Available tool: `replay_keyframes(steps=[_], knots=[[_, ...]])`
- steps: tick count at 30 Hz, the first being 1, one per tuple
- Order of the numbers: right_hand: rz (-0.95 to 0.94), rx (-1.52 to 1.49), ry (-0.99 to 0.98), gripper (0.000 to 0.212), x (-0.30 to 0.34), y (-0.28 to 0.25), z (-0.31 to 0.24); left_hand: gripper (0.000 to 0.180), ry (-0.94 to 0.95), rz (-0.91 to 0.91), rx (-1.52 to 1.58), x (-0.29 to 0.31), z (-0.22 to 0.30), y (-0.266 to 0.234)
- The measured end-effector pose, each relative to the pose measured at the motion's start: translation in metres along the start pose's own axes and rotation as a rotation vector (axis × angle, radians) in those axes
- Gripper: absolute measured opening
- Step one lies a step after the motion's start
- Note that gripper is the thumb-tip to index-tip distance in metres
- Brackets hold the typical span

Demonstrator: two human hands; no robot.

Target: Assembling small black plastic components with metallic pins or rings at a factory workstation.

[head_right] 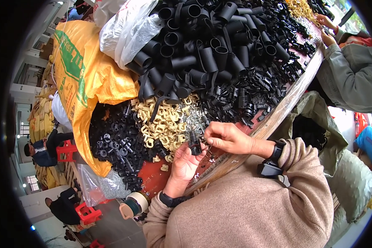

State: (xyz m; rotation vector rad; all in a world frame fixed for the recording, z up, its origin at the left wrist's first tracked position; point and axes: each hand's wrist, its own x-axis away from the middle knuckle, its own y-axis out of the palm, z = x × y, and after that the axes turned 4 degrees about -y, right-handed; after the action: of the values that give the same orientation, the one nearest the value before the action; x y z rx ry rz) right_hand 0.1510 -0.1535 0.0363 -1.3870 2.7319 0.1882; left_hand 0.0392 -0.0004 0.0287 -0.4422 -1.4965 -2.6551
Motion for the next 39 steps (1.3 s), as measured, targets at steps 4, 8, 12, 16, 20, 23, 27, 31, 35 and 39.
replay_keyframes(steps=[4, 8, 12, 16, 20, 23, 27, 31, 35, 39], knots=[[-0.126, 0.381, -0.251, 0.009, 0.000, 0.001, -0.002, 0.025, -0.034, -0.022, 0.035, 0.002, -0.002, -0.002], [-0.116, 0.371, -0.183, 0.008, 0.005, 0.002, -0.006, 0.023, -0.066, -0.011, 0.025, 0.004, -0.001, 0.001], [-0.112, 0.433, -0.231, 0.007, 0.002, 0.004, -0.014, 0.021, -0.097, 0.059, 0.011, 0.004, -0.003, 0.002], [-0.142, 0.482, -0.288, 0.009, -0.002, 0.006, -0.014, 0.021, -0.125, 0.130, -0.009, 0.003, -0.005, -0.001], [-0.183, 0.757, -0.373, 0.011, -0.004, 0.005, -0.011, 0.023, -0.163, 0.140, -0.065, 0.001, -0.004, -0.003], [-0.221, 0.884, -0.407, 0.016, -0.004, 0.004, -0.013, 0.024, -0.178, 0.171, -0.114, -0.001, -0.004, -0.002], [-0.293, 0.979, -0.485, 0.019, 0.001, 0.004, -0.007, 0.025, -0.178, 0.187, -0.169, 0.001, -0.004, 0.004], [-0.304, 0.905, -0.477, 0.019, 0.006, 0.005, -0.009, 0.025, -0.178, 0.206, -0.203, 0.005, -0.005, 0.008], [-0.213, 0.234, 0.165, 0.019, 0.005, 0.009, -0.018, 0.024, -0.220, 0.165, -0.278, 0.015, 0.003, 0.008], [-0.297, -0.040, 0.217, 0.022, 0.000, 0.008, 0.005, 0.022, -0.194, 0.168, -0.283, 0.030, 0.015, 0.007]])
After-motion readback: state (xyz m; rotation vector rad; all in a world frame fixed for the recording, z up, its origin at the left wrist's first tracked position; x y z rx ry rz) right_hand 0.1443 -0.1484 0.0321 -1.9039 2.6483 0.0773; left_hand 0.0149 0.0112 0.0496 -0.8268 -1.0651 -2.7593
